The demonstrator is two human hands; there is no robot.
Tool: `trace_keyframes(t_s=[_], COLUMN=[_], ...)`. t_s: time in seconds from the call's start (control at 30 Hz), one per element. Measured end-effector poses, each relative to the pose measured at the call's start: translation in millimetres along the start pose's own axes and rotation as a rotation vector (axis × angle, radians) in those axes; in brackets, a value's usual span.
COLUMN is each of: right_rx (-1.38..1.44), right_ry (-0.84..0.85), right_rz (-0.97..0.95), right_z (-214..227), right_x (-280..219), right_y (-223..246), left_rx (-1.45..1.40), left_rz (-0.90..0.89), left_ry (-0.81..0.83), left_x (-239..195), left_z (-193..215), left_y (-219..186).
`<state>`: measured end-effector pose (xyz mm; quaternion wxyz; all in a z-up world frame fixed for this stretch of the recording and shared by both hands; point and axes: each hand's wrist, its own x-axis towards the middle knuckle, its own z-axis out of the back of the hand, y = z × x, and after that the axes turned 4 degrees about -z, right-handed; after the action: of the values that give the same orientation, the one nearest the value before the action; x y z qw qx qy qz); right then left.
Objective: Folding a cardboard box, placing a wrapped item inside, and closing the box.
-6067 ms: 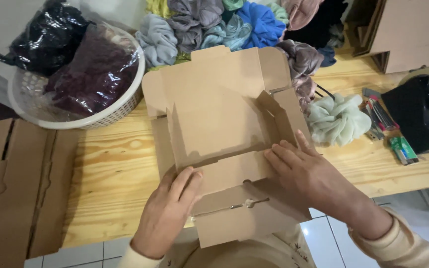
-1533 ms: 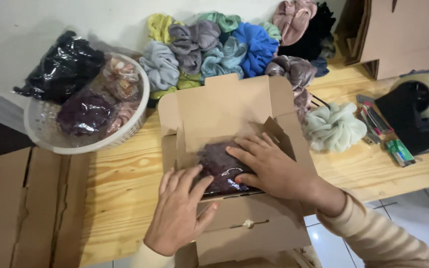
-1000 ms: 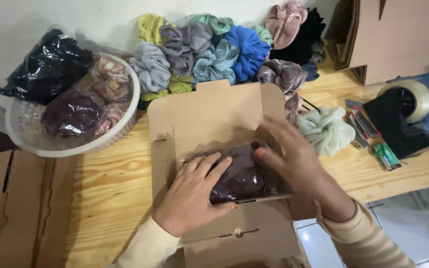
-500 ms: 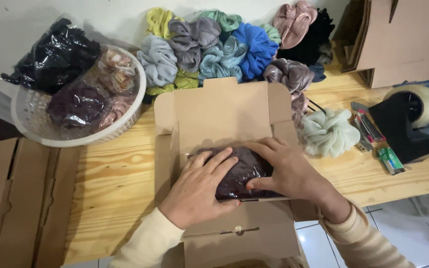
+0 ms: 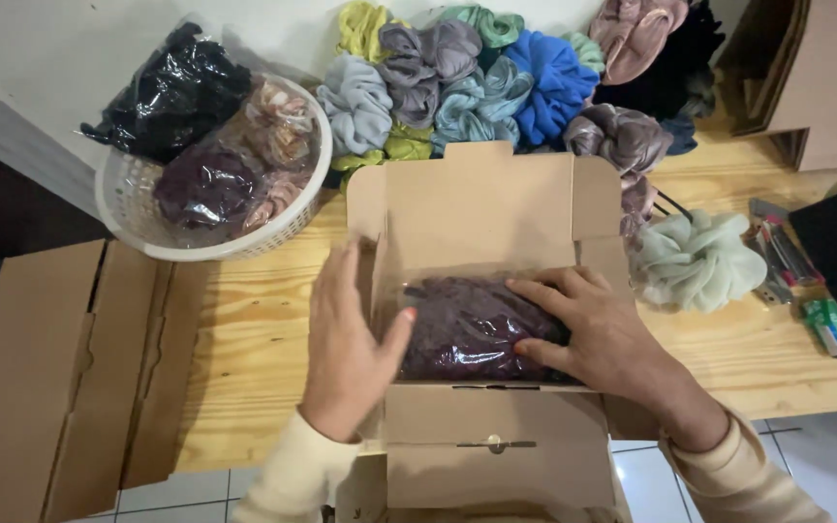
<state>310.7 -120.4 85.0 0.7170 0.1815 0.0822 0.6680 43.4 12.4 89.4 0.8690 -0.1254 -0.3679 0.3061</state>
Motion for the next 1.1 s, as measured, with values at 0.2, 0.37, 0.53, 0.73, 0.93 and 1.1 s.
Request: trace_keyframes(t_s=[0.2, 0.37, 0.53, 0.73, 0.93, 1.1], right_rx=[0.018, 0.087, 0.081, 0.065, 0.05, 0.05], right_ry=[-0.01, -0.014, 0.005, 0.039, 0.038, 0.073], right_rz=[0.015, 0.054, 0.06, 0.062, 0.109, 0.113], right_z=[-1, 1, -2, -2, -2, 4], right_x=[4, 6, 7, 9, 9, 10], right_y=[0, 0, 2, 1, -1, 2], left_rx=[-0.383, -0.421, -0.398, -0.019, 0.001, -0.002], left_rz=[0.343, 0.347, 0.231, -0.075, -0.17, -0.223], left_ry=[0.207, 0.333, 0.498, 0.679, 0.878, 0.992], left_x=[-4, -3, 2, 23, 53, 66], left_z=[-9, -19, -6, -1, 3, -14], left_y=[34, 49, 16, -8, -28, -29])
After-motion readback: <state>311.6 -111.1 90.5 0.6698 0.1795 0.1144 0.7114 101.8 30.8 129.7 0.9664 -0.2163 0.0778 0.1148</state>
